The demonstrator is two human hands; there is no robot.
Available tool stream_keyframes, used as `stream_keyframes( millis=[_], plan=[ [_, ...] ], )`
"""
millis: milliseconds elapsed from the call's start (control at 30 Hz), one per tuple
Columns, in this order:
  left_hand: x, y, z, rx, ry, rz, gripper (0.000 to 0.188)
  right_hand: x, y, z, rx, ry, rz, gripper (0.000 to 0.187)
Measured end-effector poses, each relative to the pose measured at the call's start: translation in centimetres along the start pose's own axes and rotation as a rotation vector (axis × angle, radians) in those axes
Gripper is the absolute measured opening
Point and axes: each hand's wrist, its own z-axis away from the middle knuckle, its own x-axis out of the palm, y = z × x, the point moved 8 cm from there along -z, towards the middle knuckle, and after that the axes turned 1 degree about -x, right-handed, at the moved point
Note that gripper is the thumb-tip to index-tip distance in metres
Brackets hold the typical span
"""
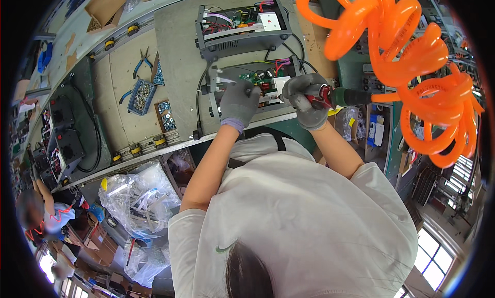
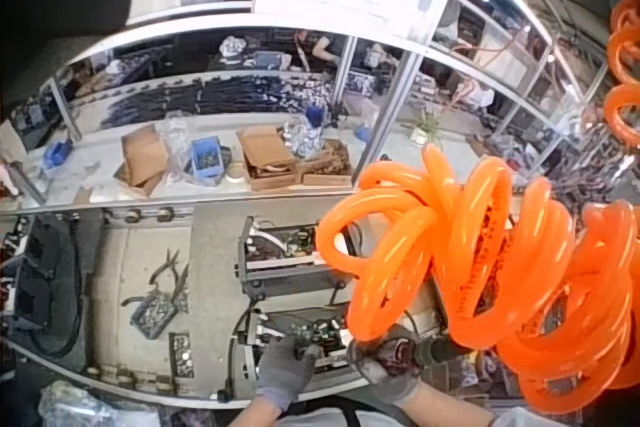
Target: Assembling and wiring an electronic inverter unit at an industrial workstation.
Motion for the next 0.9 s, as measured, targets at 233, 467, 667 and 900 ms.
stream_keyframes(
  millis=[233, 467, 667, 900],
  plan=[
    [2.5, -2.3, 1.9, -0.413, -0.199, 1.058, 0.029, -1.3, 1.5, 0.4, 0.054, 0.19, 0.136, 0.027],
    [3.8, -2.3, 2.7, -0.457, -0.32, 1.38, 0.028, -0.7, 1.5, 0.3, 0.02, 0.107, -0.005, 0.027],
    [3.8, -3.2, 2.5, -0.091, -0.308, 0.953, 0.029, -0.6, -1.4, -0.6, 0.09, 0.232, 0.118, 0.024],
    [5.4, -3.0, 4.1, -0.375, -0.426, 1.467, 0.043, -0.2, -5.2, -1.5, -0.034, 0.299, -0.248, 0.036]
  ],
)
